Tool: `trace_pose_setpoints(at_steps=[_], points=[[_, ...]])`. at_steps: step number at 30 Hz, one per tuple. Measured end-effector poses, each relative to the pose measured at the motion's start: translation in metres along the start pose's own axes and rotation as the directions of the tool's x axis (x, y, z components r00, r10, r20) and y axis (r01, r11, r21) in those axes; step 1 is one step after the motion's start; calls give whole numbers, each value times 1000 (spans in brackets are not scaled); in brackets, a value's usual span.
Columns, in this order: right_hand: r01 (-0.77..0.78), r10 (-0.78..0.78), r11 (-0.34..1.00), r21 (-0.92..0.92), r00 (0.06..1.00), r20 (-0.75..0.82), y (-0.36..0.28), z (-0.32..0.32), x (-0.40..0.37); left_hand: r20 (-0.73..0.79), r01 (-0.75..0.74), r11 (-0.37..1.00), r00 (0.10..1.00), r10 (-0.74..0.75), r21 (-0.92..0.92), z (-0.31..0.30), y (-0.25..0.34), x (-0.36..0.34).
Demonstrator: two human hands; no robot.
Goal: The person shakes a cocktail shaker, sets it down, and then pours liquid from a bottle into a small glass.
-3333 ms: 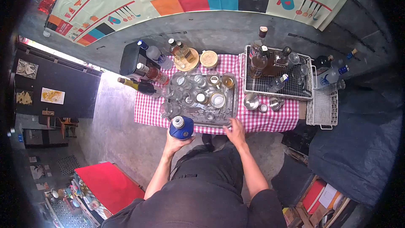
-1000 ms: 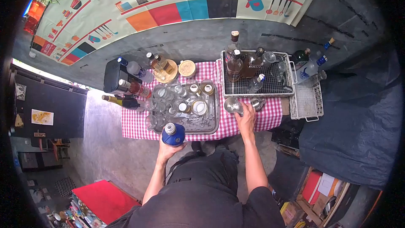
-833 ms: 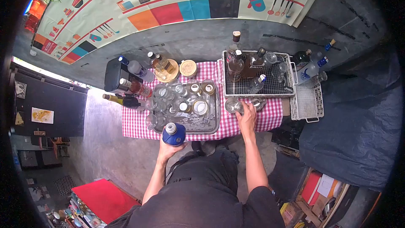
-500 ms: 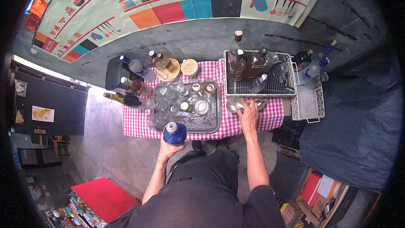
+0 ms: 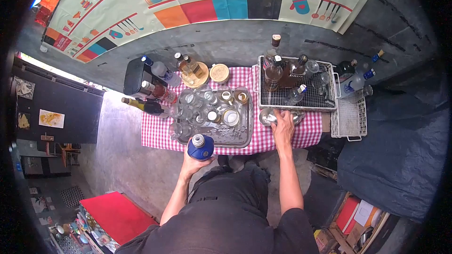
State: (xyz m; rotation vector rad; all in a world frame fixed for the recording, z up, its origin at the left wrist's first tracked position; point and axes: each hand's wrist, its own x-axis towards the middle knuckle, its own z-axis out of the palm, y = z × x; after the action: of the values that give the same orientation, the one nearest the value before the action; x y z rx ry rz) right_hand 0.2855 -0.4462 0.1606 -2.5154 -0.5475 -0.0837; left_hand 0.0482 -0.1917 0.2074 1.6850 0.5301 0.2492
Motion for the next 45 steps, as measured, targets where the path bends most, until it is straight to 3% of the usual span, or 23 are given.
trace_pose_setpoints(at_steps=[12, 14, 18, 23, 27, 30, 32, 34, 36, 38, 41, 44, 45], points=[[-32, 34, 998, 46, 998, -44, -2, -2, -2, -7, 14, 1000, 1000, -14, 8, -1, 2, -1], [-101, 107, 980, 173, 994, -24, -1, -1, -3, 3, -4, 1000, 1000, 4, -20, 0, 2, -1], [-151, 160, 967, 208, 987, -27, 1, -1, -5, 5, -12, 1000, 1000, 12, -22, -1, 1, -2], [-233, 297, 860, 455, 952, -73, 13, 9, -17, 2, -32, 998, 999, 32, 47, -2, 1, -1], [-144, 241, 856, 497, 961, -136, 30, 22, -32, 9, -13, 999, 1000, 13, 38, -1, 4, 0], [-249, 328, 757, 604, 944, -23, 6, 11, -41, 27, -9, 1000, 1000, 8, 21, -1, 7, 2], [-144, 231, 711, 688, 972, -36, -1, 15, -48, 56, -13, 999, 998, 11, 41, -2, 10, 4], [-175, 230, 723, 668, 973, 5, -15, 15, -52, 73, -17, 999, 997, 14, 41, -2, 7, 6], [-98, 92, 696, 711, 995, 46, -33, 14, -53, 89, -21, 999, 996, 17, 41, -4, 8, 8], [-112, 90, 653, 749, 993, 70, -52, 13, -52, 160, -35, 988, 987, 12, 147, -7, 12, 12], [-111, -31, 718, 687, 981, 191, -72, 9, -49, 191, -41, 982, 982, 6, 182, -11, 10, 13], [16, -151, 764, 645, 976, 154, -85, 14, -47, 227, -58, 972, 974, 6, 227, -16, 19, 13], [-30, -140, 761, 648, 968, 208, -91, 9, -45, 225, -57, 972, 974, 4, 228, -17, 22, 12]])
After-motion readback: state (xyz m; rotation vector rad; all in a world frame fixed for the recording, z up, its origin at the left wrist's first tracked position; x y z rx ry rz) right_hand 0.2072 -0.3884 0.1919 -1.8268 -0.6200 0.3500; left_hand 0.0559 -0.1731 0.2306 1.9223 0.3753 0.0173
